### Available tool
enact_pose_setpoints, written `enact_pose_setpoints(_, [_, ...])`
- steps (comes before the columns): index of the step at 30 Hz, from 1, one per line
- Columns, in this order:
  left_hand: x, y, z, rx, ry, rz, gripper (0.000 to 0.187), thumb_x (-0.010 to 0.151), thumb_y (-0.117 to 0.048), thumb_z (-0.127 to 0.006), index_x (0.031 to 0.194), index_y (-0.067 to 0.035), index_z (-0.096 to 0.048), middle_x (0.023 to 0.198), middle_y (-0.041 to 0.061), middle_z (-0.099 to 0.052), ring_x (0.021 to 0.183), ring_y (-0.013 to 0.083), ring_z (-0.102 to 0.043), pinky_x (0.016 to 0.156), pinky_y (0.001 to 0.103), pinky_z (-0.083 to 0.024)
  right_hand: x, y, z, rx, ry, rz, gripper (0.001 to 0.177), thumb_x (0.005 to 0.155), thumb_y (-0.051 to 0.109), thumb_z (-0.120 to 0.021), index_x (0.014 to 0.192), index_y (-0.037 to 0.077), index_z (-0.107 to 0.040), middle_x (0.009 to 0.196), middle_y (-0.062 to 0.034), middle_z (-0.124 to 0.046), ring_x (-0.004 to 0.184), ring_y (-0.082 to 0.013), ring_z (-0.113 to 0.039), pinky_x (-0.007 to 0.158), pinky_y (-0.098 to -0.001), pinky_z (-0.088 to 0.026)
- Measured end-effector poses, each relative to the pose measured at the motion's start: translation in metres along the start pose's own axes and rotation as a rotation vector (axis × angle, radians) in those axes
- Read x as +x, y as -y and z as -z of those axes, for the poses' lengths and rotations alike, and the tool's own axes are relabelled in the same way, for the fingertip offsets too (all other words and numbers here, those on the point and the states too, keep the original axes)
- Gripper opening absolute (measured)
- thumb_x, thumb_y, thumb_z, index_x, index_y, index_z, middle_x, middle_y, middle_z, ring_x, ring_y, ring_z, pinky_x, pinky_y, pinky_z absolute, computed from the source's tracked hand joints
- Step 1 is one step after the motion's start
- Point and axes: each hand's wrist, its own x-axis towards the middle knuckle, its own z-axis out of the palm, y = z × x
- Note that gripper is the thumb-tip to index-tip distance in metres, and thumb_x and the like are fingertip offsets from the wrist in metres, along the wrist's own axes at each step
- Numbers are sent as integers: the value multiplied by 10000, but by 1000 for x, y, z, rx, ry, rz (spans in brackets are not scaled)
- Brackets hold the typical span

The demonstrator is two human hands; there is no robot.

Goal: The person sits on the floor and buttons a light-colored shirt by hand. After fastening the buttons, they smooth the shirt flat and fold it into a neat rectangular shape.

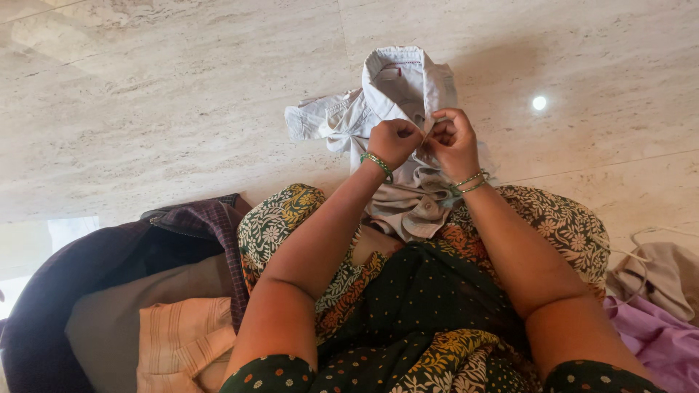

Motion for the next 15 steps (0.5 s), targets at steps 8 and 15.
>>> enact_pose_setpoints(8, [-12,-10,2,135,-42,36,204,756,-282,-782,764,-79,-791,697,89,-755,652,210,-756,668,320,-594,-15,17,-28,-385,-77,141,362,891,-70,-714,1214,26,-580,904,-63,-689,779,-92,-665,680,-239,-560])
enact_pose_setpoints(15, [-9,-7,-6,213,-133,44,150,741,-230,-758,737,-81,-760,709,129,-739,679,288,-739,690,369,-591,-15,16,-34,-421,-100,187,336,908,-34,-742,1199,31,-587,927,-71,-724,814,-95,-693,710,-244,-571])
